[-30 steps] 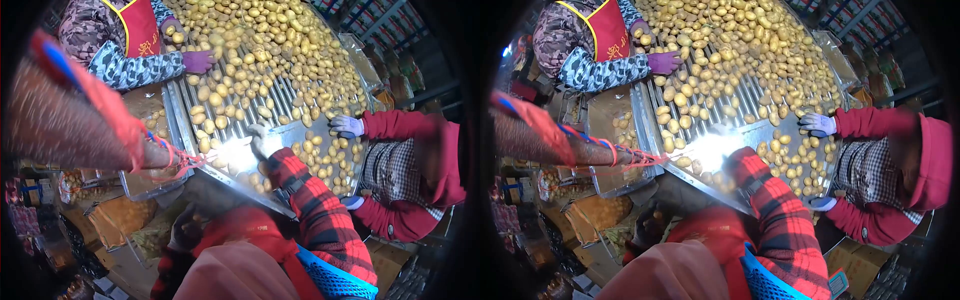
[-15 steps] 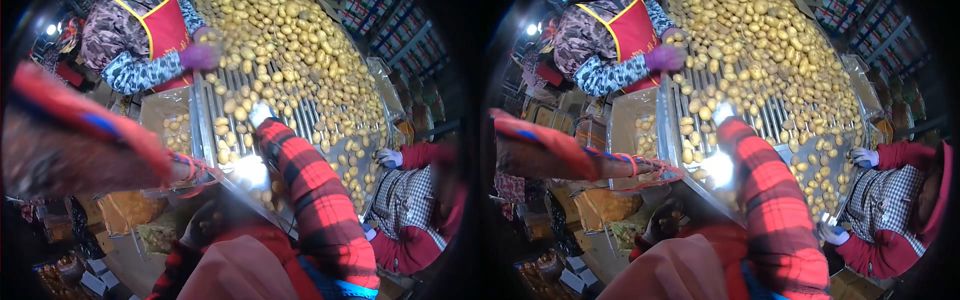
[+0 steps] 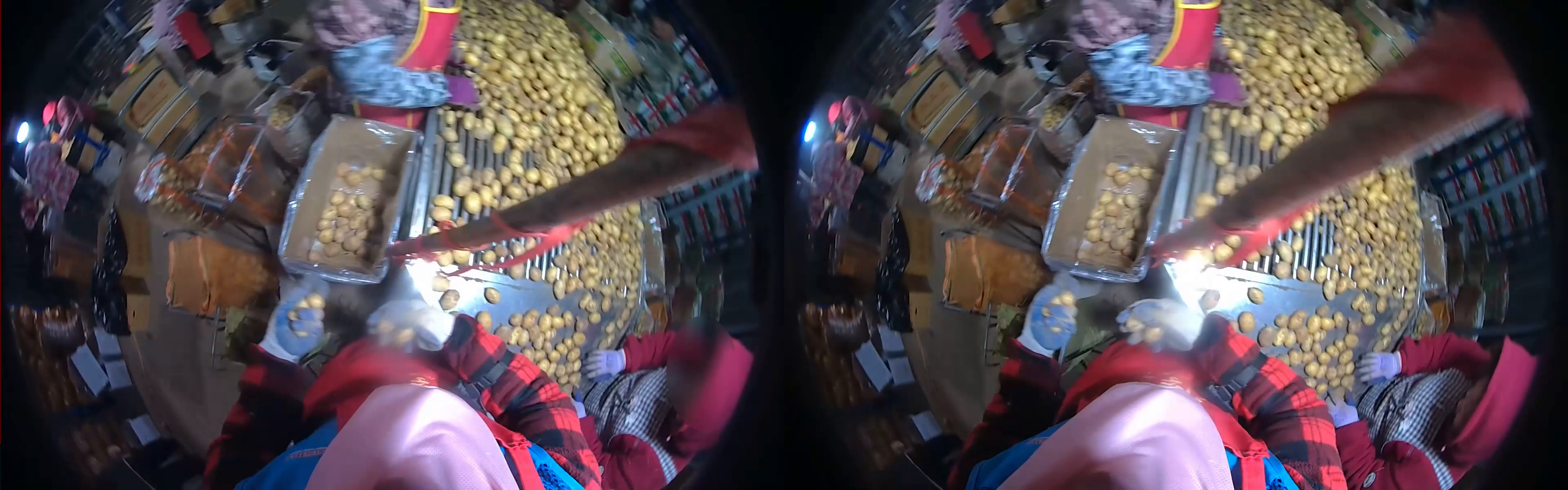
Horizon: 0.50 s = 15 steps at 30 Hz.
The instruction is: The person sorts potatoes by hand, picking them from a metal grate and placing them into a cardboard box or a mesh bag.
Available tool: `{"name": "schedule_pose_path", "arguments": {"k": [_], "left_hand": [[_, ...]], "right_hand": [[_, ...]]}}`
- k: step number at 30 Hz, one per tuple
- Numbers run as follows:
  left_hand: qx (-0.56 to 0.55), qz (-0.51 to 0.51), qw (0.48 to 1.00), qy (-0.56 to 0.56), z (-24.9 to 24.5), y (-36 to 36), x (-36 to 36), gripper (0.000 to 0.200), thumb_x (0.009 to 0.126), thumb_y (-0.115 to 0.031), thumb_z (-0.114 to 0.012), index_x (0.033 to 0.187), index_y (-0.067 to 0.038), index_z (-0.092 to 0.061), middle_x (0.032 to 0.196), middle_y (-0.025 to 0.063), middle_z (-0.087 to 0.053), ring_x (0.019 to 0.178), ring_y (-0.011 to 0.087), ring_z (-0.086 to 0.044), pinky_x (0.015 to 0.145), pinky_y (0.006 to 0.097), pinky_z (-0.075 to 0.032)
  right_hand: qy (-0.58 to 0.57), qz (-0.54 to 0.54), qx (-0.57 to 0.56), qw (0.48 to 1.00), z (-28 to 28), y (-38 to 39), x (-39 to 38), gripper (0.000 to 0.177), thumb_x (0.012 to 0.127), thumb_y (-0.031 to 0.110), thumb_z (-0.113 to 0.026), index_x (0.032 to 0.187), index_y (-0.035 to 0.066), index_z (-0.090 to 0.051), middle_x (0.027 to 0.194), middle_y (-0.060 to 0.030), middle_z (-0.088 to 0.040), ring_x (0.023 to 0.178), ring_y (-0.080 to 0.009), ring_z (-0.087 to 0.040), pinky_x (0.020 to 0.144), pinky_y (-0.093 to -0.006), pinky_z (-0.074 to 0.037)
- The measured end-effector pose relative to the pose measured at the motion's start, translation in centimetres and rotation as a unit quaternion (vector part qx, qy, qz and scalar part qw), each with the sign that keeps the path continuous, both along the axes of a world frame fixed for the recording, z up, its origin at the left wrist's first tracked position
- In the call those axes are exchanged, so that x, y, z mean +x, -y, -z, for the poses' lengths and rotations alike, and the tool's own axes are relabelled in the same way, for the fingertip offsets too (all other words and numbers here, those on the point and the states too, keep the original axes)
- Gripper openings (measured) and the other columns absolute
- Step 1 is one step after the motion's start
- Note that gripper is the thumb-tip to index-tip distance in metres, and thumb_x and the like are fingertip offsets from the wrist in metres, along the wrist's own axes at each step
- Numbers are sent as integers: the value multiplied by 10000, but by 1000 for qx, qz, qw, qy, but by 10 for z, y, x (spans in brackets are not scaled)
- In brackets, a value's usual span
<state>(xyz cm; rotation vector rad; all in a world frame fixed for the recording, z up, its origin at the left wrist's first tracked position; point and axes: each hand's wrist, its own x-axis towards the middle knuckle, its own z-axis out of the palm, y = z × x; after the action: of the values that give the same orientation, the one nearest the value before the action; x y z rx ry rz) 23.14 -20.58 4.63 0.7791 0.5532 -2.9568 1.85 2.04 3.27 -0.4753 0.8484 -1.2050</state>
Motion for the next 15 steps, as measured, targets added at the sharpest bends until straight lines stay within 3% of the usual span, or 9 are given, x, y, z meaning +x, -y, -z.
{"name": "schedule_pose_path", "arguments": {"k": [1,6,7,8,10,11,12,14,15], "left_hand": [[-14,6,995,-94,6,26,20,283,1087,-336,-469,1209,-116,-598,566,-52,-399,409,47,-336,397,199,-340],[-123,-154,980,10,-41,70,88,290,1110,-372,-377,1034,-141,-535,543,-69,-381,404,41,-330,392,205,-324],[-103,-195,975,39,-40,76,98,284,1110,-368,-377,1003,-145,-517,540,-76,-375,400,41,-324,392,206,-323],[-100,-198,974,37,-28,81,107,284,1110,-368,-377,1003,-145,-517,540,-76,-375,400,41,-324,392,206,-323],[-15,-165,978,-128,10,91,123,254,1104,-325,-396,1018,-116,-512,631,-55,-421,429,40,-356,405,214,-345],[6,-205,959,-196,27,89,119,224,1074,-258,-453,1109,-68,-567,874,-1,-613,555,42,-533,473,206,-444],[9,-208,958,-198,36,89,112,224,1074,-258,-453,1109,-68,-567,874,-1,-613,555,42,-533,473,206,-444],[31,-278,959,-38,50,98,96,283,1027,-200,-518,1247,-43,-604,1260,79,-636,785,60,-663,588,207,-534],[5,-250,958,-141,81,111,87,363,993,-177,-570,1332,-53,-602,1449,114,-552,926,84,-693,687,207,-568]], "right_hand": [[-27,-6,-13,1000,-4,28,20,371,1043,323,-518,1254,40,-633,1105,-91,-691,856,-149,-681,599,-281,-536],[-86,-200,102,971,-22,166,121,467,940,334,-688,1309,57,-617,1029,-76,-716,914,-129,-661,673,-281,-561],[-257,-167,-77,949,32,185,162,478,912,272,-703,1330,67,-598,1010,-103,-721,980,-234,-669,834,-361,-553],[-468,-199,-218,833,29,201,169,475,906,250,-675,1334,64,-588,1086,-157,-694,1050,-357,-643,963,-431,-500],[-574,-138,-164,790,19,198,178,440,900,255,-663,1295,66,-618,1167,-187,-652,1104,-401,-607,1001,-456,-479],[-524,-136,-176,822,33,196,171,463,895,307,-653,1290,67,-621,1195,-193,-645,1120,-383,-617,1018,-461,-473],[-473,-136,-188,850,54,191,157,490,890,358,-643,1285,69,-625,1223,-199,-638,1136,-366,-628,1035,-466,-467],[-502,-169,-78,845,28,167,113,464,926,295,-632,1340,87,-606,1285,-182,-631,1179,-363,-617,1026,-431,-477],[-579,-54,-119,805,59,145,103,423,935,287,-629,1305,83,-622,1209,-172,-656,1133,-364,-632,998,-424,-494]]}}
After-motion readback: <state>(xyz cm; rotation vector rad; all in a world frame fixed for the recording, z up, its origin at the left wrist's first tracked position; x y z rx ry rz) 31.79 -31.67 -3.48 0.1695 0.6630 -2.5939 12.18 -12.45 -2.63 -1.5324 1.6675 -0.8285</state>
